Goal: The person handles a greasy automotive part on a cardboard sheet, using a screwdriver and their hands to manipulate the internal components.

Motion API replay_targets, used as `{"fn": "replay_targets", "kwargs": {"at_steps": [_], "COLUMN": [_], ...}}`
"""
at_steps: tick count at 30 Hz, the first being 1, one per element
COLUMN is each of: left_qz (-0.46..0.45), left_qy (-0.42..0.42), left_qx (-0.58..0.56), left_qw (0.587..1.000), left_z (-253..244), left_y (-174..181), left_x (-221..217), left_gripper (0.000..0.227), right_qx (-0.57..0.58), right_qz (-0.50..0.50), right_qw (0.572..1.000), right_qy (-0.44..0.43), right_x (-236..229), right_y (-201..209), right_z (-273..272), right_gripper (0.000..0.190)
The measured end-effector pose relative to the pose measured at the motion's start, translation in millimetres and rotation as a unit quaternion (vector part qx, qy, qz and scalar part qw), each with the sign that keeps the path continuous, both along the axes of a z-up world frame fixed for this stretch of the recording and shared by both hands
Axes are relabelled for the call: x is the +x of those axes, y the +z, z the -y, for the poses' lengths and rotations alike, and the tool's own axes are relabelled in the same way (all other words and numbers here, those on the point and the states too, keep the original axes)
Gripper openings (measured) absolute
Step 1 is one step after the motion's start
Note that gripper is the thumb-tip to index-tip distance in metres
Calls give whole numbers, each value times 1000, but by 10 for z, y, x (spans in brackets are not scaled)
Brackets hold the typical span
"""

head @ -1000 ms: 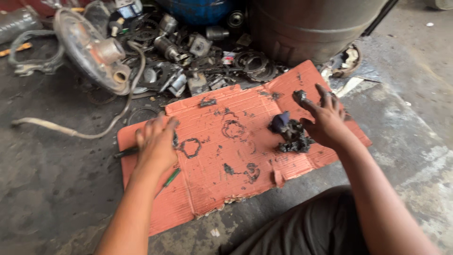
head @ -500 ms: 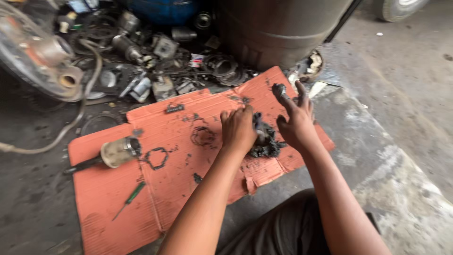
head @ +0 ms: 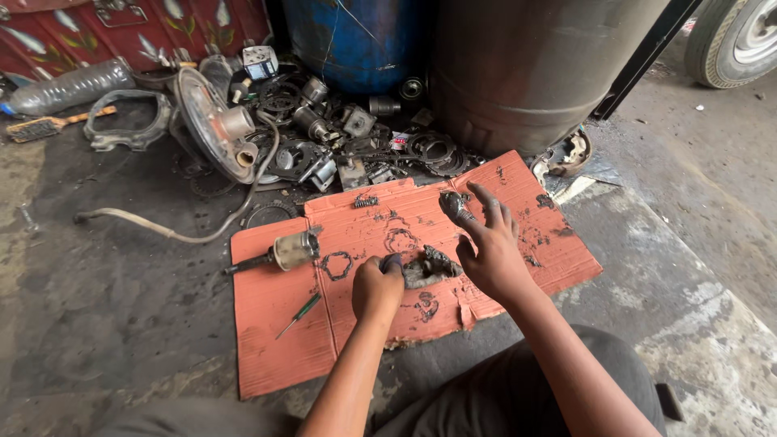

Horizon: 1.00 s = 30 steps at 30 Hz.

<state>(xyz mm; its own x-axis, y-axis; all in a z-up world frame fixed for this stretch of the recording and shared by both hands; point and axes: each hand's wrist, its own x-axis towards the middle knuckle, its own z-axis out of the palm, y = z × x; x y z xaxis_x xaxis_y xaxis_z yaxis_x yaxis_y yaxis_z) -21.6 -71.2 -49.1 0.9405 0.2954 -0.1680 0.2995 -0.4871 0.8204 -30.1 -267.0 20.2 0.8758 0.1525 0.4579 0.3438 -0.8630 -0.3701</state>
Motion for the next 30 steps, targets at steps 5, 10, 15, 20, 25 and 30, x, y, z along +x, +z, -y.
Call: {"fn": "replay_targets", "kwargs": {"at_steps": [5,10,15,20,25,30], "left_qz": [-34,48,37,42,44,13], "left_qy": [-46,-16,-39,-78,-114,-134], "left_qx": [-41,-280,-402,-447,-472,-492], "left_qw": [998,959,914,890,873,860], "left_z": [-84,-57,-31,-40,-21,-31], "left_y": [-228,-234,-119,-40,12,107], "left_x": [11,239,239,251,235,222], "left_gripper": [41,38,24,27,46,61], "right_qx": [35,-45,-83,-74,-53,-74], "right_qz": [-77,-94,-4,-40,-63,-78], "right_qw": [996,994,996,996,997,994], "right_qy": [8,28,36,14,9,21], "right_x": [-2,101,137,146,155,167], "right_y": [-303,-462,-474,-490,-506,-600], "right_z": [-207,-331,-337,-369,-381,-344], "right_gripper": [74,68,67,86,92,87]}}
